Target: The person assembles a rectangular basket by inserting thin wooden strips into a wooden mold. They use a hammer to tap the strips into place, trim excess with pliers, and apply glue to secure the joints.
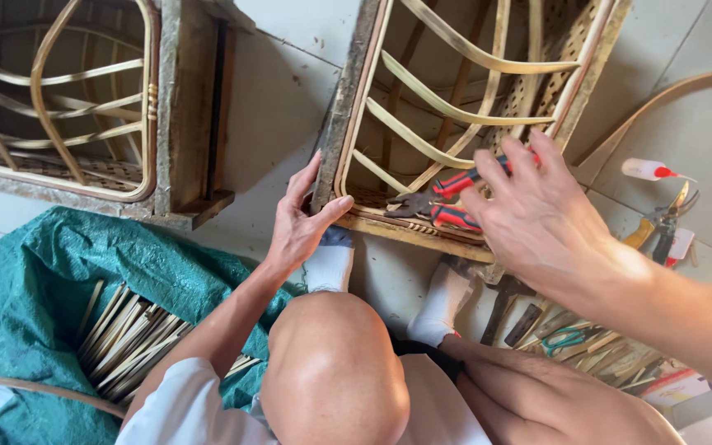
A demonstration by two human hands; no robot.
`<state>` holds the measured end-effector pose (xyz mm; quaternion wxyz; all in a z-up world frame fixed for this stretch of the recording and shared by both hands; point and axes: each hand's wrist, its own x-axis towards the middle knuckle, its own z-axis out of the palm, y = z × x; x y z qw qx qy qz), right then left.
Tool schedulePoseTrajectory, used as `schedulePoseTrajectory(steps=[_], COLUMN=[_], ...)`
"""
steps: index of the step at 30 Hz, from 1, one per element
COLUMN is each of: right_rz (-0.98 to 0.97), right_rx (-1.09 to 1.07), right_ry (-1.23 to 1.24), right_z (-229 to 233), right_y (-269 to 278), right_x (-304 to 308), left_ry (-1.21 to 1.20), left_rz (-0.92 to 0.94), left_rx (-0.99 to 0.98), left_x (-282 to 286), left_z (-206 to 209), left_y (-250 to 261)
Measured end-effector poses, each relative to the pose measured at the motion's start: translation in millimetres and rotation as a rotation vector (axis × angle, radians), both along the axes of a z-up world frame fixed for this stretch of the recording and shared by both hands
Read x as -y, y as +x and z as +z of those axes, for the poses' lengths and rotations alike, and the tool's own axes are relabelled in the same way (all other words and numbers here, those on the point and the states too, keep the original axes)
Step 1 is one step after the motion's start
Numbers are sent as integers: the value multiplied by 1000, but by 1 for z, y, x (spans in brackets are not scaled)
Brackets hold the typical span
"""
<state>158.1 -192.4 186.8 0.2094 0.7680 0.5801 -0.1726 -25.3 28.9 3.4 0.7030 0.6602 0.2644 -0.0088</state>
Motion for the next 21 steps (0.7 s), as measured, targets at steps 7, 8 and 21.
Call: schedulePoseTrajectory(steps=[7, 8, 21], right_rz=[158, 159, 233], right_rx=[-29, -70, 41], right_ry=[-7, -25, -131], right_z=[-7, -10, -17], right_y=[4, 7, -11], right_x=[-53, -54, -63], left_ry=[-61, -48, -35], left_rz=[38, 34, 16], left_rx=[61, 59, 57], left_x=[5, 5, 3], left_z=[-14, -14, -2], left_y=[-4, -4, -3])
